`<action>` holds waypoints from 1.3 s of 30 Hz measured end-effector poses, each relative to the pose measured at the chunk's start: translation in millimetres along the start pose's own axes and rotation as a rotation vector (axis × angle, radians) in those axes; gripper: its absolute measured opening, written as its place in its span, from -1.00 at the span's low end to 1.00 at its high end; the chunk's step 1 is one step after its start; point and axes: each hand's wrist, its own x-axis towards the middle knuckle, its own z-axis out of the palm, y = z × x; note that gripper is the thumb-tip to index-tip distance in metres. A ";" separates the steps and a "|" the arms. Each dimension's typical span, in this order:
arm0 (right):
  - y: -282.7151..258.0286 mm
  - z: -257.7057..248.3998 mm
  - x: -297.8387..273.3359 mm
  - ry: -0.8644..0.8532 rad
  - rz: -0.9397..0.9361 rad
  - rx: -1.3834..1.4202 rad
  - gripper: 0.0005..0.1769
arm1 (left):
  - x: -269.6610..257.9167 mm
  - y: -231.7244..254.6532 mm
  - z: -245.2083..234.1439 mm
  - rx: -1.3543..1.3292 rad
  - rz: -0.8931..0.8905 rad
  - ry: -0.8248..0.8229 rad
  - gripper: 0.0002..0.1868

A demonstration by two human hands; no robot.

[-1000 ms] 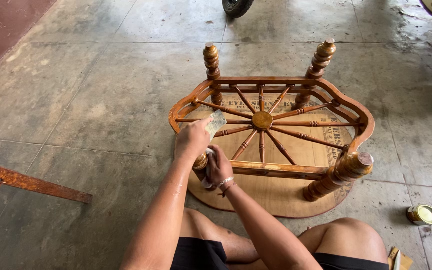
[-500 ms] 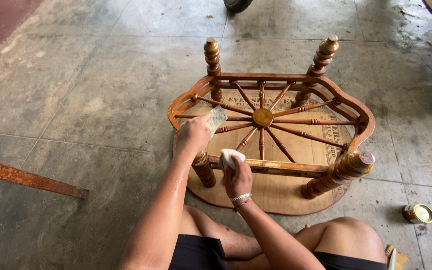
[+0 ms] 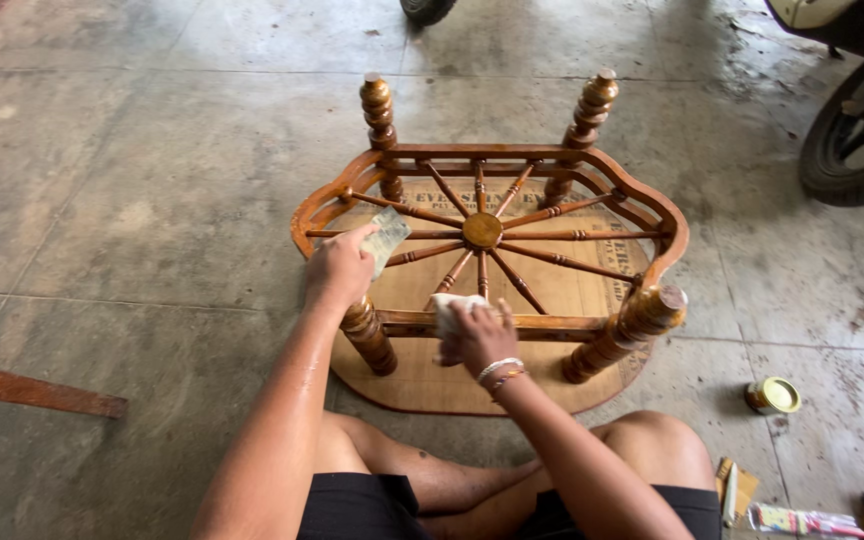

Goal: The person cleans a wooden wheel-shaped table base using a cloth and small pieces of sandpaper, wiping the legs and central spokes.

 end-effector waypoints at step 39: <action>129.6 -141.3 -256.0 0.282 0.588 0.415 -0.13 | -9.5 -3.6 28.8 -0.304 0.706 0.639 -0.81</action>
